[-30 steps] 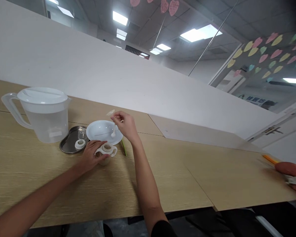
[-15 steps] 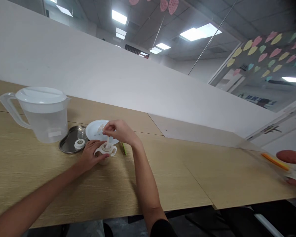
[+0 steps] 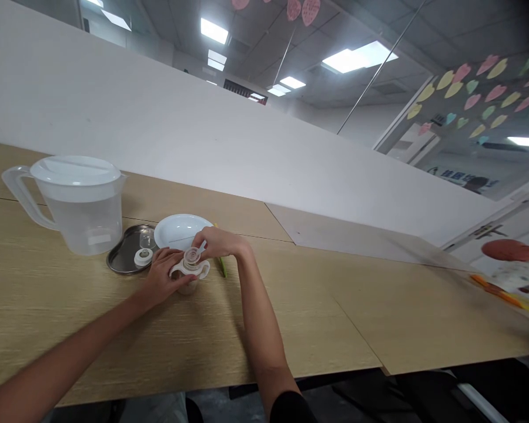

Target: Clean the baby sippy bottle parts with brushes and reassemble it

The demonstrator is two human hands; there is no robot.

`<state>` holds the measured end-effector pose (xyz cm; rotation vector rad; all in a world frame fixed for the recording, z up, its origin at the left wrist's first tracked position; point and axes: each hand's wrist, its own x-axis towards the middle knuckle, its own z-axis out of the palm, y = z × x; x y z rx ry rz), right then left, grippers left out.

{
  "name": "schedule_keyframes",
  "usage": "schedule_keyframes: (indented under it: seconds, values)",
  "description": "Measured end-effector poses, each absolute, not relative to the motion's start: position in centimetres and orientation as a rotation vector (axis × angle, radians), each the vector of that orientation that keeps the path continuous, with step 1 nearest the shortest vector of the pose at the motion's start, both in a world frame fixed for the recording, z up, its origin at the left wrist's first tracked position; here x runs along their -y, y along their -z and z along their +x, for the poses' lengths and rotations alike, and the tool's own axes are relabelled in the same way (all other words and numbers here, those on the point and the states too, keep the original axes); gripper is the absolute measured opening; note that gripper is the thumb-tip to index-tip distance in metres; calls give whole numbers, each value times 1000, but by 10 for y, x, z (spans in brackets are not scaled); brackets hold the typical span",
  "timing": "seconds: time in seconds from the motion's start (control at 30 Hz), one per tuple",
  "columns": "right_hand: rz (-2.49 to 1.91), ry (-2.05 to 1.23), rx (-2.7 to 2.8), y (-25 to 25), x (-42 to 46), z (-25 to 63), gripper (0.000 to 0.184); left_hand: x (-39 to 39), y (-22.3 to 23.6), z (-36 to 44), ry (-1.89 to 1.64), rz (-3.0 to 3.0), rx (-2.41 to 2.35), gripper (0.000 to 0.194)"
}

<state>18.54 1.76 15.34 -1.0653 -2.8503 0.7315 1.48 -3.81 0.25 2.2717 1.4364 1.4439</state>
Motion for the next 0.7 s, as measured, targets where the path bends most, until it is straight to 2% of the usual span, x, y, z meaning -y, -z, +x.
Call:
schedule_keyframes:
  seconds: [0.17,0.27,0.37,0.43,0.53,0.63,0.7]
  values:
    - [-1063,-904,2821,-154,-18,189,17,38,-2,16,-1430,2284,-1451,52]
    - [-1084,-848,2774,-154,-17,192,22,39,-4,14,-1425,2312,-1451,56]
    - [-1148,-694,2681,-160,-9,197,27,40,-12,4,-1495,2351,-1407,58]
    - [-1158,-600,2627,-168,3,199,27,40,-18,-8,-1581,2339,-1461,50]
    - [-1127,-406,2489,-183,32,198,19,39,-23,-29,-1618,2325,-1684,40]
    - [-1014,-68,2174,-193,73,187,6,36,-21,-47,-1520,2382,-1845,36]
    - [-911,137,2005,-200,106,176,16,34,-19,-55,-1488,2391,-1813,35]
